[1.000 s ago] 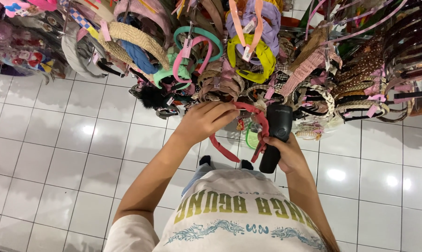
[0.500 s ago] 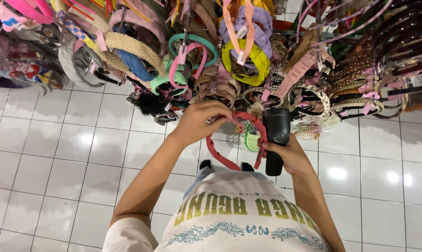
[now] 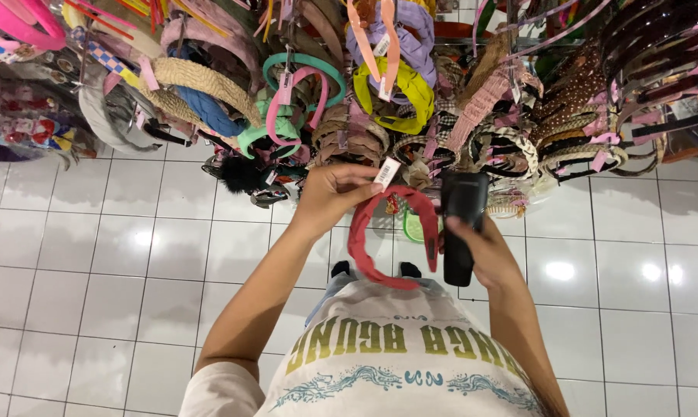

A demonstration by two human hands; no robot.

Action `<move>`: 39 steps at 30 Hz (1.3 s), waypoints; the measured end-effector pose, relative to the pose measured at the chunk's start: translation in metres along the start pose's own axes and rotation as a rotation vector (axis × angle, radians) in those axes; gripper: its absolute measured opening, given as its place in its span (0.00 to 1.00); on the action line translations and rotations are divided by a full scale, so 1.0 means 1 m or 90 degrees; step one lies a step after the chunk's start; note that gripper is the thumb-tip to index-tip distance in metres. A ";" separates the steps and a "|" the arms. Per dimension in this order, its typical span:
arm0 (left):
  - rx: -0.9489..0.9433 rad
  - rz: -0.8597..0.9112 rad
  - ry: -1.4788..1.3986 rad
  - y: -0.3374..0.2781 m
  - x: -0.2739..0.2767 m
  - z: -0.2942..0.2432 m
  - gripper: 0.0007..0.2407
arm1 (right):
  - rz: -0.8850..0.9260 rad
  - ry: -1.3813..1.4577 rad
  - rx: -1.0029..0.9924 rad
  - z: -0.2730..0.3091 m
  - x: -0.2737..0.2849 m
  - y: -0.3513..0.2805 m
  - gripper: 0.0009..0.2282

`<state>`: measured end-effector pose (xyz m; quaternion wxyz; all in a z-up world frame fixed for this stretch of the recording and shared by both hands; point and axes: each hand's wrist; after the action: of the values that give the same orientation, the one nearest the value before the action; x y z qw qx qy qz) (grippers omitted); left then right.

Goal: The person scans multiple headbands on a retail display using a handheld barcode scanner. They pick up each headband, scan its tag, and return it to the rack, repeating this process for several items.

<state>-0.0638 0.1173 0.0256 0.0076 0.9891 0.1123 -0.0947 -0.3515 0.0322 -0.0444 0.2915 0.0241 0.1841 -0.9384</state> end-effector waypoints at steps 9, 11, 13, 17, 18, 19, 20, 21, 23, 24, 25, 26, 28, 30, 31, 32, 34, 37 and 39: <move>0.041 0.079 0.321 0.001 -0.017 -0.027 0.10 | 0.201 -0.179 0.034 0.058 -0.024 -0.039 0.19; -0.031 0.072 0.346 0.000 -0.024 -0.024 0.09 | 0.279 -0.246 0.009 0.068 -0.043 -0.041 0.22; -0.063 0.080 0.364 0.002 -0.028 -0.026 0.08 | 0.261 -0.227 0.002 0.061 -0.041 -0.040 0.21; -0.078 0.077 0.375 0.001 -0.036 -0.029 0.09 | 0.241 -0.194 0.001 0.054 -0.036 -0.041 0.20; -0.078 0.077 0.375 0.002 -0.036 -0.026 0.09 | 0.241 -0.194 0.000 0.054 -0.036 -0.041 0.20; -0.079 0.077 0.369 0.002 -0.036 -0.023 0.09 | 0.244 -0.191 0.003 0.054 -0.036 -0.041 0.20; -0.082 0.077 0.363 0.003 -0.037 -0.020 0.09 | 0.248 -0.190 0.008 0.054 -0.035 -0.040 0.20; -0.083 0.077 0.363 0.004 -0.037 -0.019 0.09 | 0.247 -0.190 0.008 0.053 -0.034 -0.040 0.20; -0.074 0.069 0.370 0.003 -0.037 -0.017 0.09 | 0.242 -0.185 -0.007 0.052 -0.032 -0.039 0.20; -0.074 0.068 0.370 0.003 -0.037 -0.018 0.09 | 0.243 -0.186 -0.007 0.051 -0.031 -0.038 0.20; -0.075 0.069 0.370 0.002 -0.037 -0.018 0.08 | 0.245 -0.176 -0.008 0.050 -0.030 -0.038 0.21; -0.075 0.069 0.369 0.002 -0.036 -0.018 0.08 | 0.247 -0.167 -0.010 0.049 -0.028 -0.037 0.21; -0.079 0.068 0.373 0.000 -0.036 -0.020 0.08 | 0.239 -0.177 -0.003 0.051 -0.028 -0.037 0.21; -0.083 0.065 0.376 -0.001 -0.036 -0.021 0.08 | 0.231 -0.187 0.003 0.049 -0.028 -0.037 0.21; -0.099 0.062 0.383 -0.003 -0.036 -0.022 0.08 | 0.167 -0.190 0.052 0.045 -0.029 -0.037 0.23; -0.117 0.059 0.390 -0.003 -0.035 -0.023 0.07 | 0.103 -0.193 0.103 0.042 -0.030 -0.036 0.25; -0.130 0.116 0.385 -0.004 -0.032 -0.028 0.06 | 0.053 -0.187 0.158 0.030 -0.024 -0.024 0.27; -0.146 0.228 0.327 -0.004 -0.022 -0.017 0.05 | 0.000 -0.230 0.250 0.021 -0.021 -0.007 0.32; -0.151 0.280 0.275 0.002 -0.012 0.000 0.06 | -0.001 -0.281 0.291 0.018 -0.023 0.002 0.33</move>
<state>-0.0748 0.1126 0.0276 0.1188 0.9791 -0.0948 0.1350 -0.3304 0.0364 -0.0244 0.3108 -0.1158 -0.0991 -0.9382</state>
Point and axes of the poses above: each hand's wrist, its own y-axis towards the middle knuckle, its own x-axis out of the back of the hand, z = x × y, and after that the axes turned 7 degrees about -y, right-handed
